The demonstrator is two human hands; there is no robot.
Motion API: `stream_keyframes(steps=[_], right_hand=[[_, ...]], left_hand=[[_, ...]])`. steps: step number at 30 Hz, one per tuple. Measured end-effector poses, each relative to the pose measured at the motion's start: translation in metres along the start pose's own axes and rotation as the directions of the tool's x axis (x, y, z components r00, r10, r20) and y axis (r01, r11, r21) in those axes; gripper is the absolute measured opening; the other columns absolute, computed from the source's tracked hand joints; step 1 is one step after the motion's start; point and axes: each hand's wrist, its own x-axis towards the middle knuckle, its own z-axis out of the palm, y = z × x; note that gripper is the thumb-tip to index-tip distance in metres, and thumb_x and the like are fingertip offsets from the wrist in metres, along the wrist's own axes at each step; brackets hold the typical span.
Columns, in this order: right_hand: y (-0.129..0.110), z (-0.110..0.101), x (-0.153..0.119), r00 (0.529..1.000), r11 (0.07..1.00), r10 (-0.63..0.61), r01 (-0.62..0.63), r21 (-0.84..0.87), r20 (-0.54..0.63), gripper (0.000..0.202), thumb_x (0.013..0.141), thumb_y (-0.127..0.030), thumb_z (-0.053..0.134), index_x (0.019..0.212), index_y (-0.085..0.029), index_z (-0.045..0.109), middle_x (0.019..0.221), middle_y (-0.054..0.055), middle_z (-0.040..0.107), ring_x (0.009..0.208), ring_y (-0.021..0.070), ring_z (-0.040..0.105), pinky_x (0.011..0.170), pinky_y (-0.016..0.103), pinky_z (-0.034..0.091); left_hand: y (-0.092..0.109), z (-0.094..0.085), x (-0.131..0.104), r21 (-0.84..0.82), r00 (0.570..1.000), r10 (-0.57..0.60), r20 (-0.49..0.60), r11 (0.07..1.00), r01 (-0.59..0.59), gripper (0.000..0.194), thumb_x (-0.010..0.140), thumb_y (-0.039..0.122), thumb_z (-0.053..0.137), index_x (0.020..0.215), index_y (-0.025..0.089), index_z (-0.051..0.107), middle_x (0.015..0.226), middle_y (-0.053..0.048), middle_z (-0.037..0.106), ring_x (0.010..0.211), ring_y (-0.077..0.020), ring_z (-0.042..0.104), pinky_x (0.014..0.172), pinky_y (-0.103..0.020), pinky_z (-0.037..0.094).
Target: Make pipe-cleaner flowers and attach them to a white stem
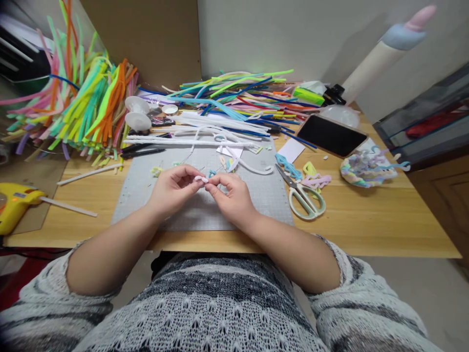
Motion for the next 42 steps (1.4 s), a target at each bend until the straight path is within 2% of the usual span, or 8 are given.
stream_keyframes(steps=[6, 12, 14, 19, 23, 27, 30, 42], right_hand=[[-0.001, 0.002, 0.001, 0.999, 0.990, 0.032, -0.034, 0.140, 0.015, 0.011, 0.084, -0.031, 0.059, 0.085, -0.020, 0.062, 0.083, 0.001, 0.067, 0.081, 0.0152, 0.061, 0.078, 0.032, 0.048], [-0.010, -0.004, 0.002, 0.979, 0.977, -0.199, 0.195, -0.086, -0.048, 0.012, 0.082, -0.025, 0.060, 0.093, -0.021, 0.058, 0.089, 0.003, 0.061, 0.087, 0.0163, 0.057, 0.086, 0.036, 0.043], [-0.010, -0.004, 0.002, 0.979, 0.976, -0.199, 0.194, -0.102, -0.037, 0.006, 0.084, -0.025, 0.059, 0.088, -0.021, 0.059, 0.085, 0.002, 0.062, 0.085, 0.0162, 0.058, 0.085, 0.035, 0.043], [-0.005, -0.003, 0.003, 0.994, 0.997, -0.082, 0.081, -0.013, -0.066, 0.010, 0.085, -0.029, 0.058, 0.083, -0.020, 0.061, 0.082, 0.001, 0.065, 0.081, 0.0154, 0.059, 0.079, 0.032, 0.044], [-0.004, -0.002, 0.003, 0.996, 0.996, -0.086, 0.085, -0.004, -0.037, 0.010, 0.085, -0.029, 0.057, 0.085, -0.021, 0.063, 0.085, 0.002, 0.067, 0.083, 0.0156, 0.061, 0.080, 0.032, 0.044], [-0.004, -0.002, 0.002, 0.994, 0.997, -0.078, 0.079, 0.016, -0.081, 0.010, 0.085, -0.028, 0.058, 0.084, -0.021, 0.064, 0.085, 0.002, 0.068, 0.083, 0.0158, 0.061, 0.081, 0.033, 0.045], [-0.004, -0.002, 0.001, 0.992, 0.995, -0.097, 0.098, 0.001, -0.079, 0.009, 0.084, -0.028, 0.059, 0.082, -0.021, 0.063, 0.082, 0.001, 0.067, 0.082, 0.0157, 0.061, 0.080, 0.033, 0.045], [-0.005, -0.002, 0.003, 0.996, 0.997, -0.071, 0.071, 0.006, -0.053, 0.009, 0.084, -0.029, 0.060, 0.083, -0.021, 0.064, 0.083, 0.002, 0.068, 0.083, 0.0153, 0.062, 0.081, 0.032, 0.045]], left_hand=[[0.002, 0.003, 0.000, -0.071, 0.998, 0.042, -0.039, 0.996, -0.044, 0.016, 0.070, 0.022, 0.066, 0.078, 0.018, 0.052, 0.074, 0.000, 0.058, 0.070, -0.0121, 0.056, 0.067, -0.026, 0.046], [0.006, -0.003, -0.002, 0.283, 0.972, 0.230, 0.053, 0.930, -0.236, 0.006, 0.072, 0.013, 0.059, 0.076, 0.018, 0.059, 0.075, -0.002, 0.060, 0.073, -0.0136, 0.054, 0.068, -0.028, 0.042], [0.007, -0.003, -0.002, 0.297, 0.967, 0.246, 0.058, 0.921, -0.252, 0.007, 0.072, 0.014, 0.061, 0.077, 0.018, 0.059, 0.074, -0.001, 0.060, 0.070, -0.0128, 0.052, 0.066, -0.027, 0.042], [0.002, 0.000, -0.001, 0.033, 0.994, 0.109, -0.021, 0.994, -0.108, 0.015, 0.072, 0.023, 0.069, 0.081, 0.016, 0.059, 0.074, -0.001, 0.060, 0.068, -0.0117, 0.055, 0.065, -0.025, 0.044], [-0.002, 0.002, 0.001, -0.098, 0.999, 0.052, -0.018, 0.994, -0.053, 0.017, 0.070, 0.025, 0.072, 0.080, 0.016, 0.062, 0.076, -0.002, 0.063, 0.071, -0.0119, 0.058, 0.068, -0.026, 0.046], [-0.002, 0.003, 0.001, -0.244, 0.998, -0.053, -0.015, 0.969, 0.048, 0.022, 0.067, 0.027, 0.075, 0.081, 0.016, 0.062, 0.077, -0.001, 0.066, 0.073, -0.0120, 0.061, 0.072, -0.027, 0.049], [0.000, 0.003, 0.001, -0.273, 0.994, -0.110, -0.001, 0.956, 0.105, 0.022, 0.066, 0.028, 0.076, 0.077, 0.015, 0.062, 0.076, -0.002, 0.067, 0.072, -0.0124, 0.062, 0.074, -0.028, 0.050], [-0.001, 0.003, 0.001, -0.278, 0.987, -0.160, -0.010, 0.949, 0.150, 0.025, 0.064, 0.030, 0.078, 0.079, 0.014, 0.066, 0.079, -0.004, 0.071, 0.072, -0.0136, 0.065, 0.074, -0.029, 0.052]])
